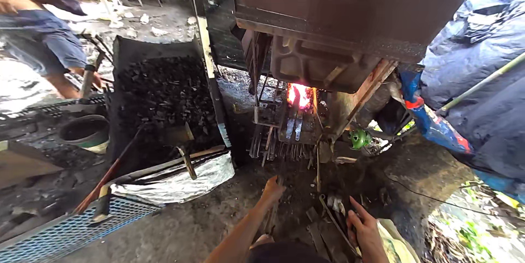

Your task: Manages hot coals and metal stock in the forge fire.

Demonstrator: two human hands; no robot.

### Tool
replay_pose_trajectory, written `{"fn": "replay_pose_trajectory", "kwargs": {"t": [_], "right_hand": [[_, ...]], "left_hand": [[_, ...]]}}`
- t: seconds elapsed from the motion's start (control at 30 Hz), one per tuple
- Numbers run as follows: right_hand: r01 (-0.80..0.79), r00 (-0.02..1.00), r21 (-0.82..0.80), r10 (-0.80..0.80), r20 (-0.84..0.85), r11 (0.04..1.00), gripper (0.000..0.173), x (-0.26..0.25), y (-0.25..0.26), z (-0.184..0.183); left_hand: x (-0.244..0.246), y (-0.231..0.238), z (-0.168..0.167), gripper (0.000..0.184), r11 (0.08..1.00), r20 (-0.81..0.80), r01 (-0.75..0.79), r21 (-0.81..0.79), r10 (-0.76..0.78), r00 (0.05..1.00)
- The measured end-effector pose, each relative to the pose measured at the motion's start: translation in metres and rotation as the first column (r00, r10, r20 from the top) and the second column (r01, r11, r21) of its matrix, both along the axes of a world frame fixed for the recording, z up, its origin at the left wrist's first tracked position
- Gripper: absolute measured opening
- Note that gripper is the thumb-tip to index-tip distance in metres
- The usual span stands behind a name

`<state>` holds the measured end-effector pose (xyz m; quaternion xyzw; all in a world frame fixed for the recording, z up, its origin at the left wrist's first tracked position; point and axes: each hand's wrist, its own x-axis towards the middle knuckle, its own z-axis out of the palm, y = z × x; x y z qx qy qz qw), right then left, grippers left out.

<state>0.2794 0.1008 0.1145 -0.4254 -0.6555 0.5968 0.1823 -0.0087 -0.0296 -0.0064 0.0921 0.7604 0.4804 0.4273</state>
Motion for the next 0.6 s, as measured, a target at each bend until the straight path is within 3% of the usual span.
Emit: {"fn": "replay_pose_trajectory", "kwargs": {"t": [0.17, 0.37, 0.6], "right_hand": [[-0.015, 1.0, 0.002, 0.015, 0.006, 1.0, 0.05, -0.001, 0.004, 0.002], [-0.036, 0.999, 0.035, 0.037, -0.008, 0.999, 0.051, 0.023, 0.004, -0.002], [-0.036, 0.999, 0.056, 0.036, -0.007, 0.998, 0.051, 0.032, -0.001, -0.01]], "left_hand": [[-0.006, -0.005, -0.001, 0.062, 0.998, 0.131, -0.051, 0.041, 0.046, 0.99], [0.003, -0.041, 0.003, 0.056, 0.998, 0.084, -0.06, -0.011, 0.061, 0.995], [-0.018, -0.029, 0.0, 0.059, 0.997, 0.058, -0.075, -0.022, 0.076, 0.995]]}}
